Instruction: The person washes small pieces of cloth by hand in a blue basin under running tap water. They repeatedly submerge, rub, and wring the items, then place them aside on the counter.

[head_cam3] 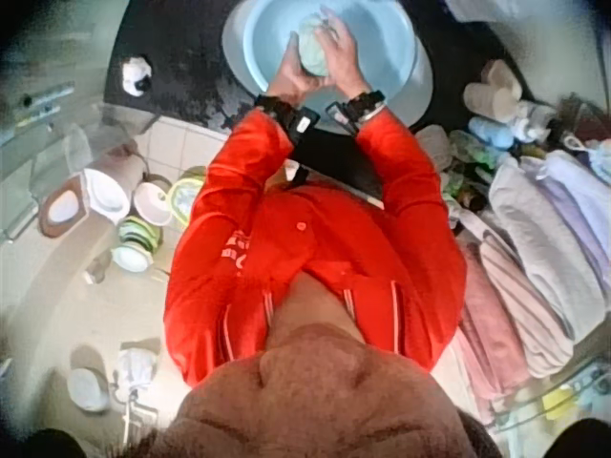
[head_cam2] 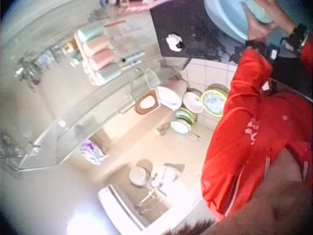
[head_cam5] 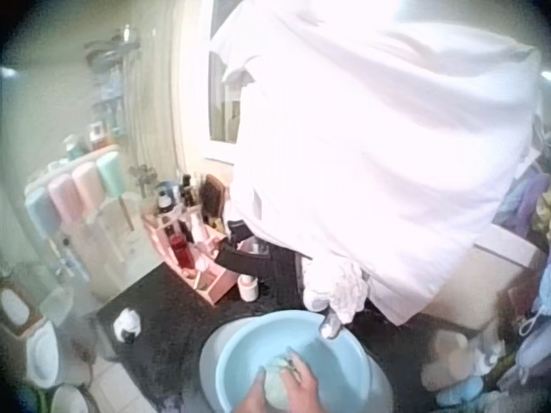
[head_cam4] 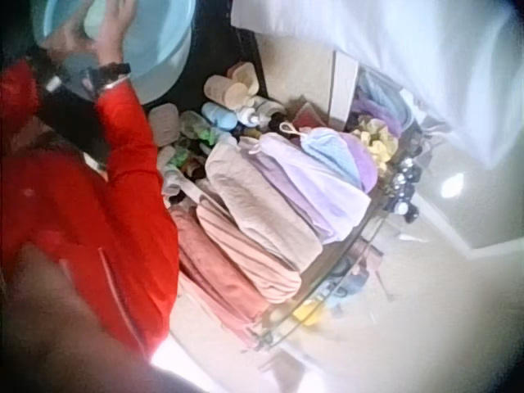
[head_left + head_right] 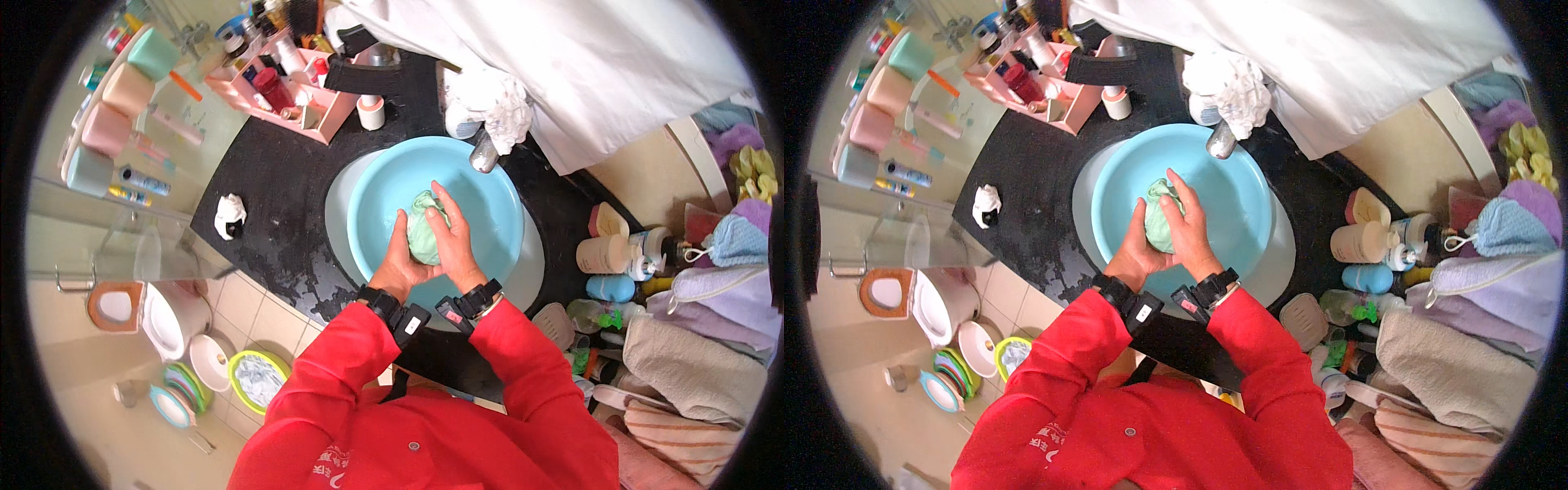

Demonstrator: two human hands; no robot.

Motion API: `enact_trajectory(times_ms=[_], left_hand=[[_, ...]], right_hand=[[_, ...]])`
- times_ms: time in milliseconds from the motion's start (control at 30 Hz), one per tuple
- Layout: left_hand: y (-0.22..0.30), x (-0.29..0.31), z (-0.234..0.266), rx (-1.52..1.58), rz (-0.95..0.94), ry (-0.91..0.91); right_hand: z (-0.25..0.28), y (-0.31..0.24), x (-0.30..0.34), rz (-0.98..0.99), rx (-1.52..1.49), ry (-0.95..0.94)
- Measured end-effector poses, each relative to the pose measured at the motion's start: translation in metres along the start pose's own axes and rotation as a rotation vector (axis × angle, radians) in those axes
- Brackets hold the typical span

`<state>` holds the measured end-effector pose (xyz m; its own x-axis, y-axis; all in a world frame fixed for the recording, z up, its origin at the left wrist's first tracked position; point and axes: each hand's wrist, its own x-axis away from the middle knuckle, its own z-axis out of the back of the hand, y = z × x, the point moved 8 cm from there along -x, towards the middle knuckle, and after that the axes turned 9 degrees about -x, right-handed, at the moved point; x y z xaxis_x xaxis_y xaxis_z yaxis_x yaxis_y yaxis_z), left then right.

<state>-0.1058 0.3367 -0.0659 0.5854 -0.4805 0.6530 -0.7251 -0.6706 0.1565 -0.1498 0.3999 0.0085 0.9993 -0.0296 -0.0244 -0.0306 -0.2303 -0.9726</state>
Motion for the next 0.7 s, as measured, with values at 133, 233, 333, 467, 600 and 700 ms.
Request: enact_trajectory(times_ms=[133,233,333,467,600,700], left_hand=[[0.018,-0.012,0.025,-0.196,-0.214,0.131],[0.027,-0.024,0.025,0.07,-0.352,0.167],[0.039,-0.014,0.021,-0.144,-0.566,0.376],[0.055,0.012,0.004,-0.474,-0.819,0.6],[0.063,0.025,-0.009,-0.921,-0.883,0.703],[0.06,0.03,-0.022,-1.113,-0.931,0.656]], right_hand=[[-0.016,-0.023,0.019,0.242,0.509,-0.156],[-0.016,-0.026,0.023,0.29,0.677,-0.128],[-0.005,-0.015,0.016,0.164,0.607,-0.002],[0.017,0.02,0.007,-0.158,0.147,0.194],[0.028,0.054,0.008,-0.413,-0.121,0.272],[0.028,0.075,0.018,-0.661,-0.433,0.234]])
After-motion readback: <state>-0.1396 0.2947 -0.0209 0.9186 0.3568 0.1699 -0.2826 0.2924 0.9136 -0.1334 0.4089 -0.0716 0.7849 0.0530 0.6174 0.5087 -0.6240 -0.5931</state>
